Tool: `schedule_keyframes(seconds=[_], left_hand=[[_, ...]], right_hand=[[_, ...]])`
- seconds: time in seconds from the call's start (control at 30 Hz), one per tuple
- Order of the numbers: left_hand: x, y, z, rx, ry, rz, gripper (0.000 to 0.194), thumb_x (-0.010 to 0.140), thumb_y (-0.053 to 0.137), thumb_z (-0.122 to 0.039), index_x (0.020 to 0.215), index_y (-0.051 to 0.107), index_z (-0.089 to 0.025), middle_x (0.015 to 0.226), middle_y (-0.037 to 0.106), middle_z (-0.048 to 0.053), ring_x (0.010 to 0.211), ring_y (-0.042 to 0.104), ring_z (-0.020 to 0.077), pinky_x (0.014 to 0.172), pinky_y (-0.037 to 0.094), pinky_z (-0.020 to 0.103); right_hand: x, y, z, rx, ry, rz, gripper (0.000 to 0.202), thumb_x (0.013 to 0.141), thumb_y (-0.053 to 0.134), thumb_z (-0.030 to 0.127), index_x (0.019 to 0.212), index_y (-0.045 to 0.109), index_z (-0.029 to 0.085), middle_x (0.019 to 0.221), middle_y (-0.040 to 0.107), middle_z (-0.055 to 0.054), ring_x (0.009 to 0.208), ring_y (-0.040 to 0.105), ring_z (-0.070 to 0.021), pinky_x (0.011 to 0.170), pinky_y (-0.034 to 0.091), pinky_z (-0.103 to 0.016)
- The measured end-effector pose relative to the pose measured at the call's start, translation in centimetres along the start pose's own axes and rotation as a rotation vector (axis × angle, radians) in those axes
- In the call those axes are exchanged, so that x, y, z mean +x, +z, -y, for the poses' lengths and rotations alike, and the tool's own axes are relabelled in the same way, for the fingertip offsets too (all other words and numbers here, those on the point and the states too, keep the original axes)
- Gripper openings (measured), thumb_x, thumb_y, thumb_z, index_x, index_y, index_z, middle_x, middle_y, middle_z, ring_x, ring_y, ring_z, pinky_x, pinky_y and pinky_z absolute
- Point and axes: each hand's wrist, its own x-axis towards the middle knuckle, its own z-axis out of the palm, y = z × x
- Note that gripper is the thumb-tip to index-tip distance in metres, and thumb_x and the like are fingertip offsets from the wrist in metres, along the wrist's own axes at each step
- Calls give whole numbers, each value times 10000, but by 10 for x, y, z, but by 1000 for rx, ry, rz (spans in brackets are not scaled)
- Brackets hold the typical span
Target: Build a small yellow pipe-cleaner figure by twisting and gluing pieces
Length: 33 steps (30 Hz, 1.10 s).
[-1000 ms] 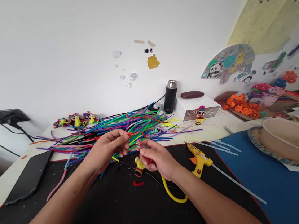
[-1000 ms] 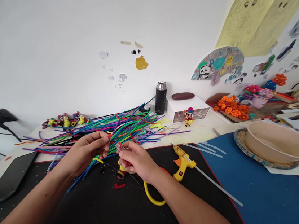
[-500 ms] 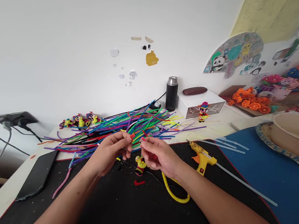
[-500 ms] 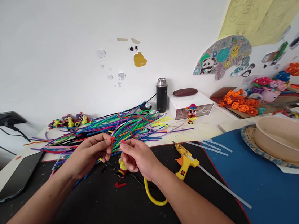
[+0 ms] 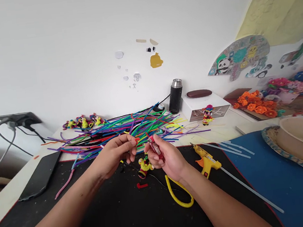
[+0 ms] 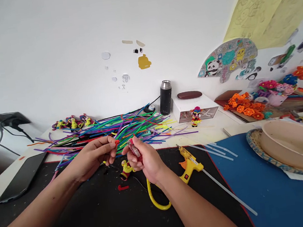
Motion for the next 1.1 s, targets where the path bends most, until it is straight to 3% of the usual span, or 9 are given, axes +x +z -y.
schedule_keyframes(seconds=[0.33,0.53,0.73,0.93,1.1], left_hand=[[2,-1,1,-8,4,13,379,795,862,-497,822,659,-178,687,663,-17,552,593,108,507,471,210],[1,0,0,7,6,20,408,788,862,-524,791,656,-172,660,660,-15,532,567,98,507,470,208],[0,0,0,7,-1,17,418,772,873,-528,788,655,-171,667,666,-17,526,570,93,503,468,204],[0,-1,2,12,-3,23,383,794,857,-502,814,658,-175,681,669,-19,542,598,104,498,463,205],[0,-1,3,13,-2,46,350,822,839,-482,839,663,-180,681,670,-21,543,600,104,496,467,204]], right_hand=[[0,1,-2,-5,21,37,568,858,726,692,862,702,125,572,421,74,451,235,-44,446,93,-231],[-2,1,-4,-25,23,13,473,846,802,600,824,570,189,639,486,68,445,393,-55,411,133,-210],[-3,4,-4,-139,3,40,471,884,766,601,827,514,208,593,457,99,406,236,-29,402,96,-205],[-3,3,-5,-222,-30,70,477,889,732,650,890,588,195,552,392,111,431,183,-47,425,88,-229],[-3,1,-9,-346,-70,67,572,867,702,717,716,577,179,555,353,89,474,209,-64,461,147,-256]])
